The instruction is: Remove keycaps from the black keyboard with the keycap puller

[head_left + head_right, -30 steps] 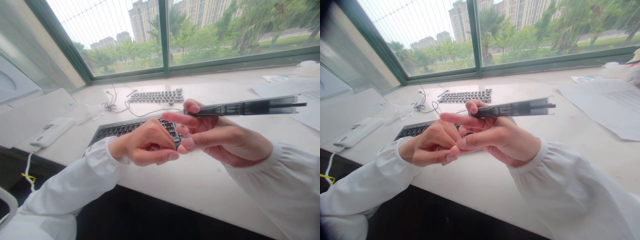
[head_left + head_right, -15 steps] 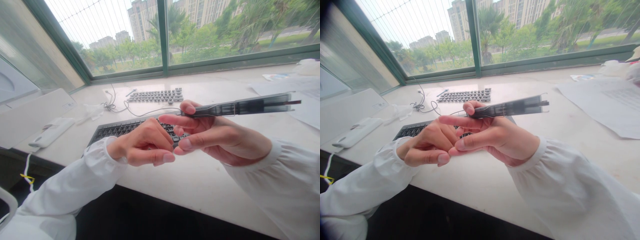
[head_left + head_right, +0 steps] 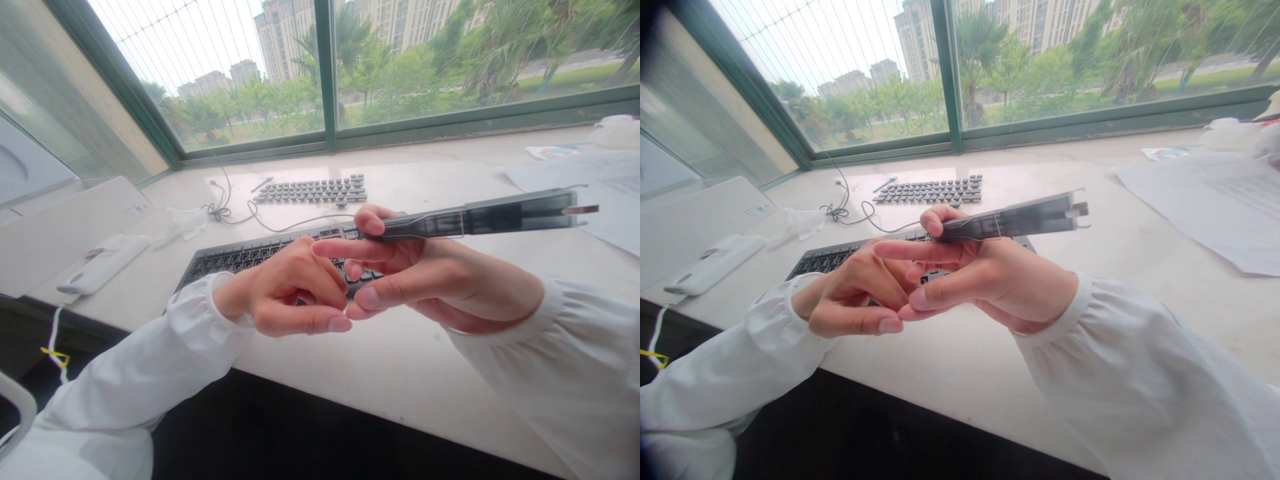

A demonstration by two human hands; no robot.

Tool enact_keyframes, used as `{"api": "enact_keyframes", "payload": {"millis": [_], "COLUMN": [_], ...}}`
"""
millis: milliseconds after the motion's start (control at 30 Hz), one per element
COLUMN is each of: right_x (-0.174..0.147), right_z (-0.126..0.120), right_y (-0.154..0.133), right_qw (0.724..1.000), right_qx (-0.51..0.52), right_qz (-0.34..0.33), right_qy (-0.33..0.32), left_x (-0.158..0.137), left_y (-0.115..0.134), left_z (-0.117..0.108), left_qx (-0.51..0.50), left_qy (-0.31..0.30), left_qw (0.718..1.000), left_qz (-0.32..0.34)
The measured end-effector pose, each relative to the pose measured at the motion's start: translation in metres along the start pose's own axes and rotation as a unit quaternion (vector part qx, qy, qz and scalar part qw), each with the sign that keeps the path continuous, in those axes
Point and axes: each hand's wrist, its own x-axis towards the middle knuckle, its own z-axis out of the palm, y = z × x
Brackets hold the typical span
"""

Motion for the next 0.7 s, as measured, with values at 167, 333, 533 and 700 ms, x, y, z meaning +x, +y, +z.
{"api": "enact_keyframes", "payload": {"millis": [167, 333, 533, 700], "right_x": [0.0001, -0.0004, 0.0003, 0.0003], "right_z": [-0.0005, -0.0019, -0.0001, 0.0005], "right_y": [0.0002, 0.0016, 0.0002, -0.0001], "right_qw": [1.000, 1.000, 0.999, 0.999], "right_qx": [0.005, 0.007, 0.035, 0.051], "right_qz": [0.004, 0.010, 0.005, 0.001], "right_qy": [-0.008, 0.002, -0.005, -0.014], "left_x": [0.0003, 0.0003, 0.0003, -0.0012], "left_y": [0.0011, 0.0007, -0.0007, -0.0008], "left_z": [0.0005, 0.0009, 0.0004, 0.0003], "left_qx": [0.000, 0.004, 0.003, 0.011], "left_qy": [-0.002, -0.002, -0.005, -0.008], "left_qw": [1.000, 1.000, 1.000, 1.000], "left_qz": [0.000, 0.000, 0.003, -0.005]}}
